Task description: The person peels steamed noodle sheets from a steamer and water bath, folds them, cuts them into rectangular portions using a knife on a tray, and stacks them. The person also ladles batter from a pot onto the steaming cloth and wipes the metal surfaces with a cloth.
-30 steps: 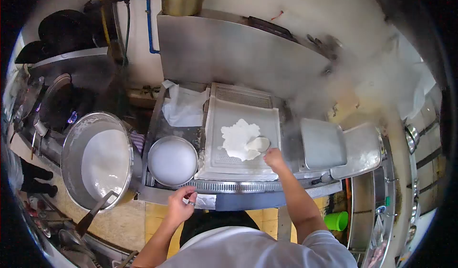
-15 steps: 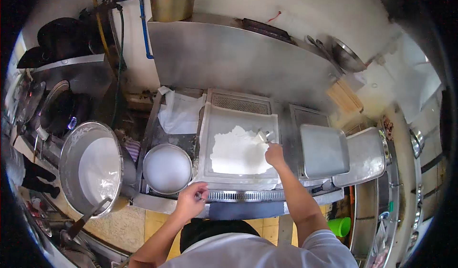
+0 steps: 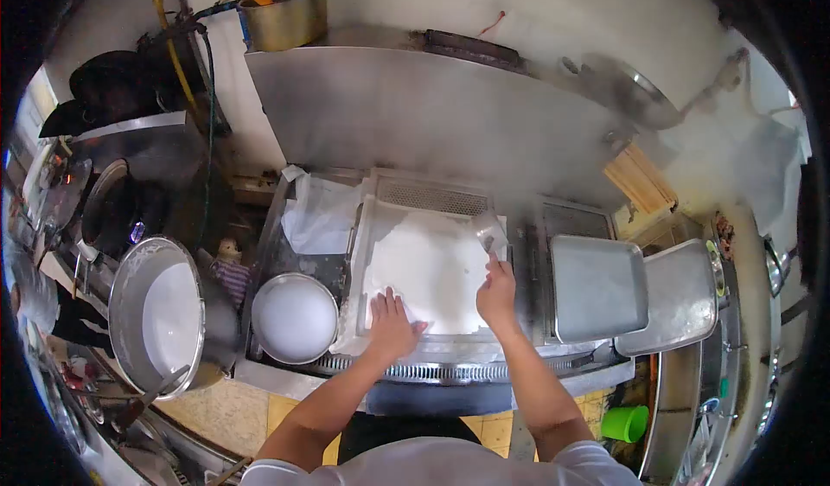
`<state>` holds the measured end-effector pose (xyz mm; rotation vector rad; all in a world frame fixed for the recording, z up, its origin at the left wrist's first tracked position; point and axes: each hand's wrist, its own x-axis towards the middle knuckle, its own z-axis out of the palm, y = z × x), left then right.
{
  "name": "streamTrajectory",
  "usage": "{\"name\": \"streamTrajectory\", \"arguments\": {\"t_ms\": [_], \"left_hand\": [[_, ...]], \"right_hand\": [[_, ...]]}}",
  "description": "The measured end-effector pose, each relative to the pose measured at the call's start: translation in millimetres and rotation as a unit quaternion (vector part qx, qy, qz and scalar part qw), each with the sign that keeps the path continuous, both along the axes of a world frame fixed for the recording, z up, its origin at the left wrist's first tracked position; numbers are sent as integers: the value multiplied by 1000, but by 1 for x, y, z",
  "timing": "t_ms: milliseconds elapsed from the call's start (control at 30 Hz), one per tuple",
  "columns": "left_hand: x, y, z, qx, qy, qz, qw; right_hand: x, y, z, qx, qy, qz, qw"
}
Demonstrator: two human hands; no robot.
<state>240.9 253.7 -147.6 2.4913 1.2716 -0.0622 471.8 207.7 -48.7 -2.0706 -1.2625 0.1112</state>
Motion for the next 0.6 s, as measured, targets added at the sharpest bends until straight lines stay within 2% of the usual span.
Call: {"name": "streamTrajectory", "arguments": {"t_ms": [200, 300, 367, 600], "left_hand": [[45, 65, -9, 47, -16, 22, 999], [67, 95, -10, 71, -25, 35, 997], [81, 111, -11, 89, -25, 41, 995], [153, 121, 3, 57, -31, 30, 997]], "right_hand": [[-20, -56, -7, 6, 94, 11, 996], [-31, -75, -6, 45, 113, -5, 993], [-31, -84, -3, 28, 125, -1, 992], [-28, -108, -1, 36, 152, 4, 988]]}}
